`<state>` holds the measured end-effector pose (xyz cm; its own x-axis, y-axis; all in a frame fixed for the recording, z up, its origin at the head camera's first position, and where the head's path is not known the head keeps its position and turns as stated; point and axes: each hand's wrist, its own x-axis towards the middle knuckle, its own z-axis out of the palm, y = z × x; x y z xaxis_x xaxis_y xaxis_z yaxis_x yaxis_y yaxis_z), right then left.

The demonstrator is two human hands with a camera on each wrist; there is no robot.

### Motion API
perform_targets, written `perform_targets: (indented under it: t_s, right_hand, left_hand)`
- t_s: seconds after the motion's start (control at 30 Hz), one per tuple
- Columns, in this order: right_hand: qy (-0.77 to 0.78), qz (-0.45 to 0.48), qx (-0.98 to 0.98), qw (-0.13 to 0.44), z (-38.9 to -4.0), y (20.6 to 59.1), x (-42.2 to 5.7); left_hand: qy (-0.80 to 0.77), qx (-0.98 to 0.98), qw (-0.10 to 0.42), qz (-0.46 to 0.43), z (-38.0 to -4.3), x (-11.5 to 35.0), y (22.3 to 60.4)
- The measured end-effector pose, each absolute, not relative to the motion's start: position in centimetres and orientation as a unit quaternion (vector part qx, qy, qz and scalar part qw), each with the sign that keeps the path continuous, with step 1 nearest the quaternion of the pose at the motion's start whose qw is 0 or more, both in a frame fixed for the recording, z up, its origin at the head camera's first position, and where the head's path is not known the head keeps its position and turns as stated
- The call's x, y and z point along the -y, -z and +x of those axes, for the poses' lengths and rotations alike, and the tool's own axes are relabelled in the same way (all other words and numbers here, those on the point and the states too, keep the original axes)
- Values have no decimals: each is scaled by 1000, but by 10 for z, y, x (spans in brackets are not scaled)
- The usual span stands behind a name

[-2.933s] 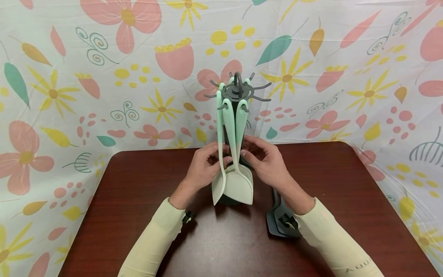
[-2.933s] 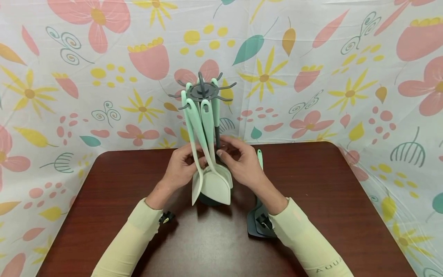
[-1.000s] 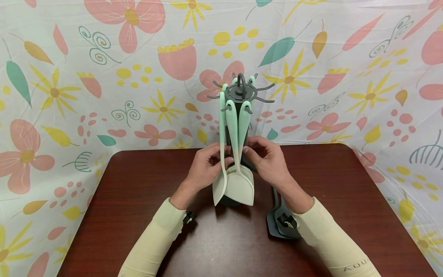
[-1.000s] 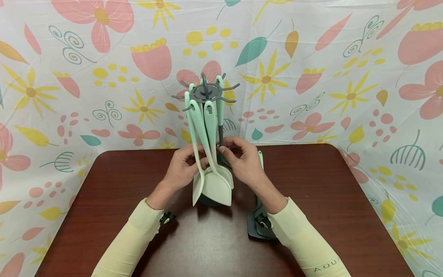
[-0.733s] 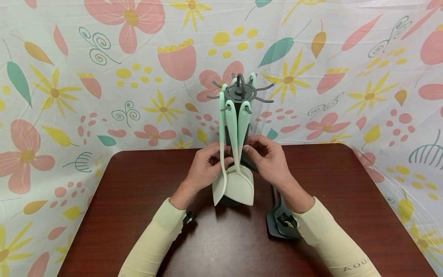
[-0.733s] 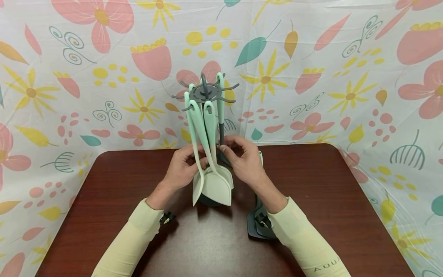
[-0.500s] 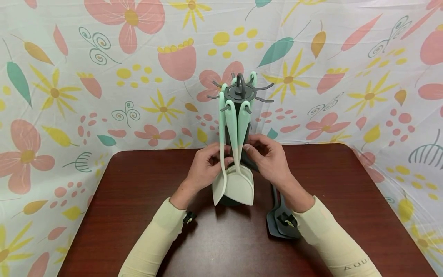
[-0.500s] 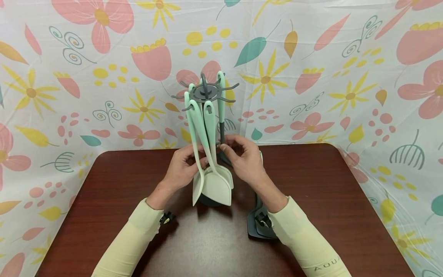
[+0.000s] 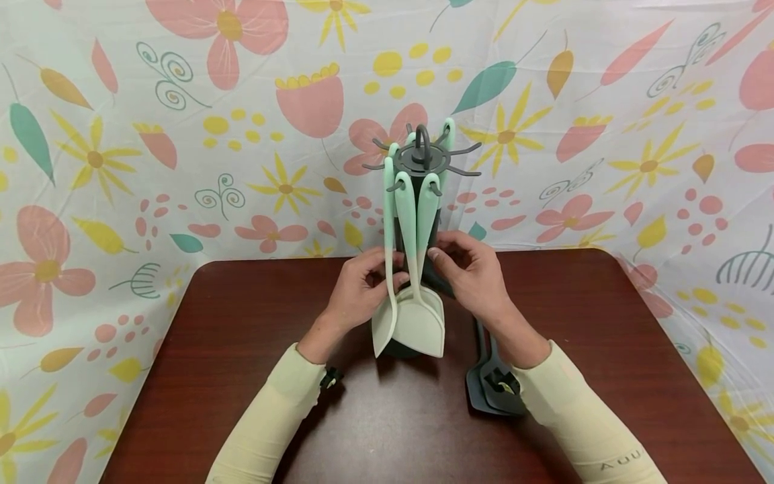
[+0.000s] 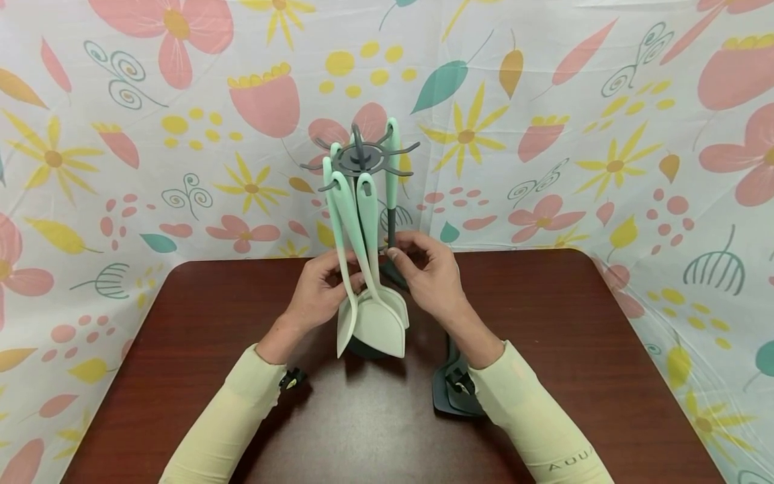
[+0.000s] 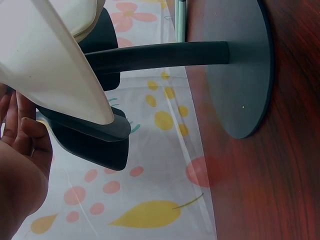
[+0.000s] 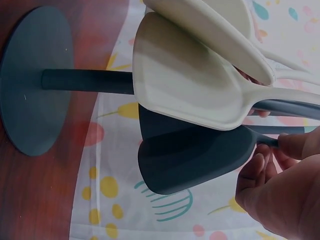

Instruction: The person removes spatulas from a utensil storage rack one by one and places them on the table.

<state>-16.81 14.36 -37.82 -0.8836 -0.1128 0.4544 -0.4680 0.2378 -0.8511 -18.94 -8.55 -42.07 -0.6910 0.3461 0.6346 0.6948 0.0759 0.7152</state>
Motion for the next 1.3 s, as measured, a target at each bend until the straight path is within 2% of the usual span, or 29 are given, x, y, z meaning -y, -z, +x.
perform_targets:
  t_s: [0.47, 1.3]
  right_hand:
    - [-608, 173, 764, 133, -170, 382, -149]
    - [-591, 142, 782, 140, -165, 387, -168]
  left_hand:
    - [582, 713, 152, -360, -189, 84, 421]
    - [591, 705, 153, -362, -188, 83, 422]
